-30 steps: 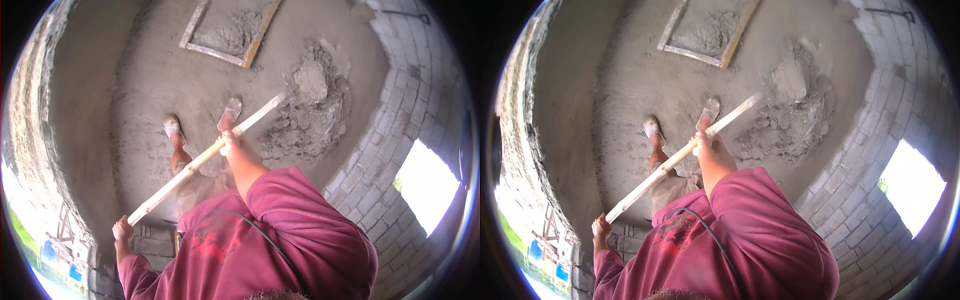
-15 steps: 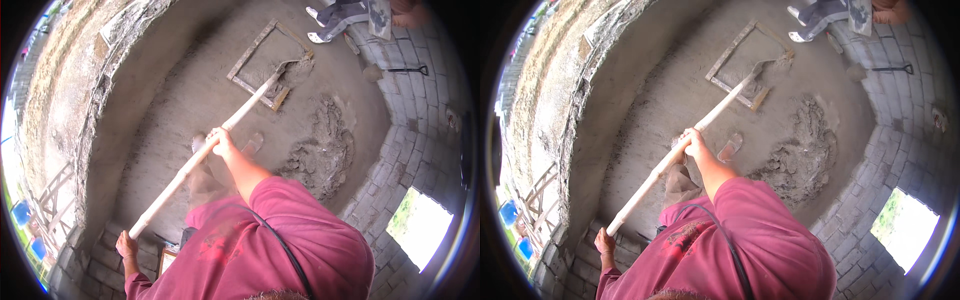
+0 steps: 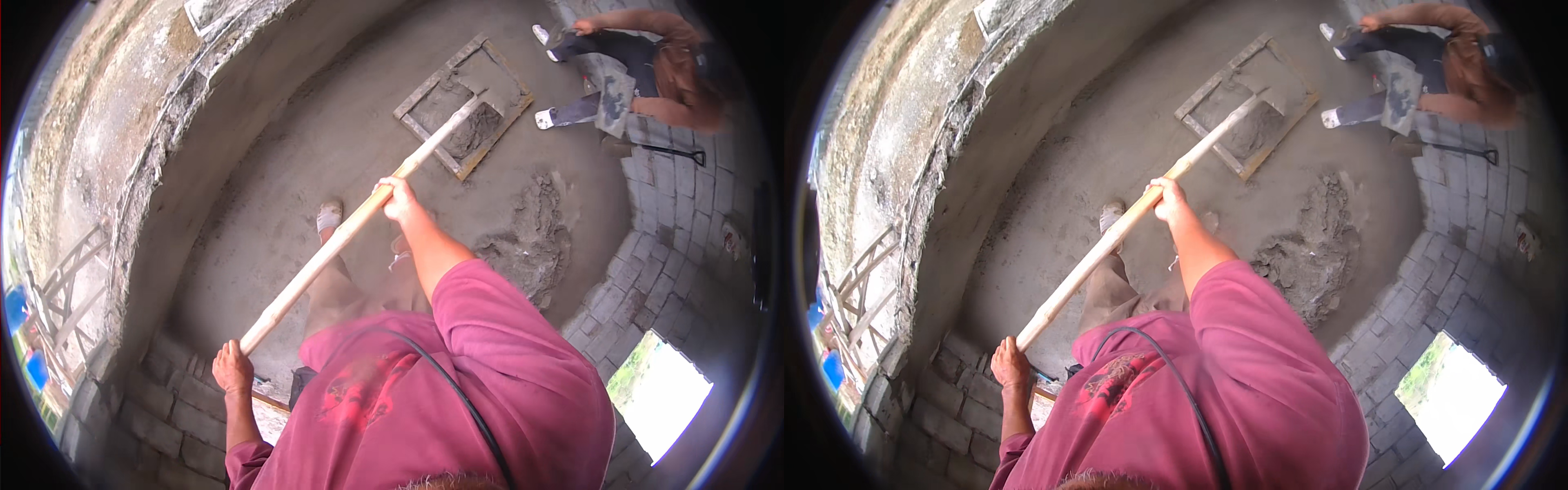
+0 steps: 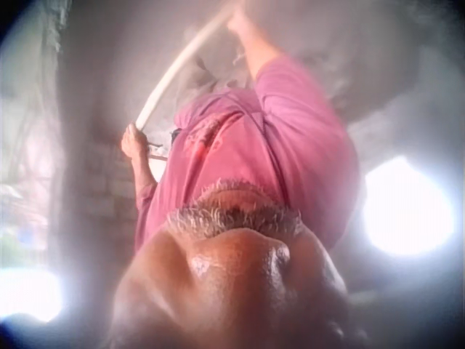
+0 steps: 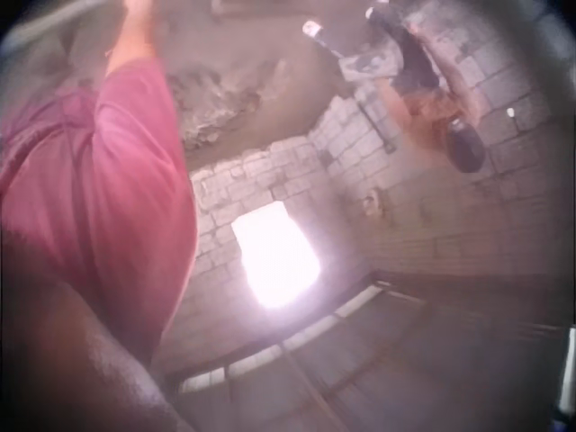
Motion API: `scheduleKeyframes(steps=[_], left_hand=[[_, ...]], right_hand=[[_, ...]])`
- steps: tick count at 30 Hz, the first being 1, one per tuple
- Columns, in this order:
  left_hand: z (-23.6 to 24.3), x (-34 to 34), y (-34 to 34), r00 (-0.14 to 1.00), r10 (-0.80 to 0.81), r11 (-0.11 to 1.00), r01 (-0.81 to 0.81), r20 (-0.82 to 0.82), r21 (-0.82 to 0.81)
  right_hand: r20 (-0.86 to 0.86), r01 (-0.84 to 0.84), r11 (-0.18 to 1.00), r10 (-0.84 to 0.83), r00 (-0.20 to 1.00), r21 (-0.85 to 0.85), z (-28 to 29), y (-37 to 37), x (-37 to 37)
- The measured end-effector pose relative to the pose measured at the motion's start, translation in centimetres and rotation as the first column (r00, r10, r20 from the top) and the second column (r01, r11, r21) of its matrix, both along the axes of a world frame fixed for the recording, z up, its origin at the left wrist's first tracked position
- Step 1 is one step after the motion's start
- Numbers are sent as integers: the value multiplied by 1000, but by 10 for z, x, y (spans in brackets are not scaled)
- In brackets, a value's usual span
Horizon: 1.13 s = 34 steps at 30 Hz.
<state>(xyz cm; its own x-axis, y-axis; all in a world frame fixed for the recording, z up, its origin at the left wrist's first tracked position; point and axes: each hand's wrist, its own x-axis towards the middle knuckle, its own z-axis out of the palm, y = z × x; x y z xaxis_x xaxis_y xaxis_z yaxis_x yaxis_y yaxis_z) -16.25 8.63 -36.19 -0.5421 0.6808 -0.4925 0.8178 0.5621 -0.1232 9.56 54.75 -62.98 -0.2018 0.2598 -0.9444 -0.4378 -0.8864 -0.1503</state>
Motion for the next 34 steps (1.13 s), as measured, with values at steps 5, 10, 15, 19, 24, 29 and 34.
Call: scheduleKeyframes(steps=[5, 10, 15, 19, 24, 29, 34], left_hand=[[-2, -75, -64, 991, -38, 999, 39, 131, -7], [47, -133, -31, 968, -84, 973, 131, 238, -192], [90, -132, 30, 942, -25, 867, 187, 335, -462], [111, -131, 35, 849, 304, 732, 83, 433, -676], [141, -118, 76, 786, 479, 601, 31, 391, -799], [182, -50, 176, 941, 58, 683, 207, 334, -700], [214, 19, 262, 923, -354, 743, 375, 150, -554]], right_hand=[[-133, 63, 996, -55, 990, 56, 73, -57, 2], [-180, 135, 980, -161, 970, -145, 107, -85, 23], [35, 208, 963, -205, 978, -169, 63, -152, 46], [128, 301, 929, -278, 952, -217, 41, -204, 67], [130, 399, 860, -377, 917, -320, 49, -217, 91], [-43, 508, 819, -537, 842, -268, 56, -207, 140], [-202, 603, 770, -638, 743, -209, 73, -179, 211]])
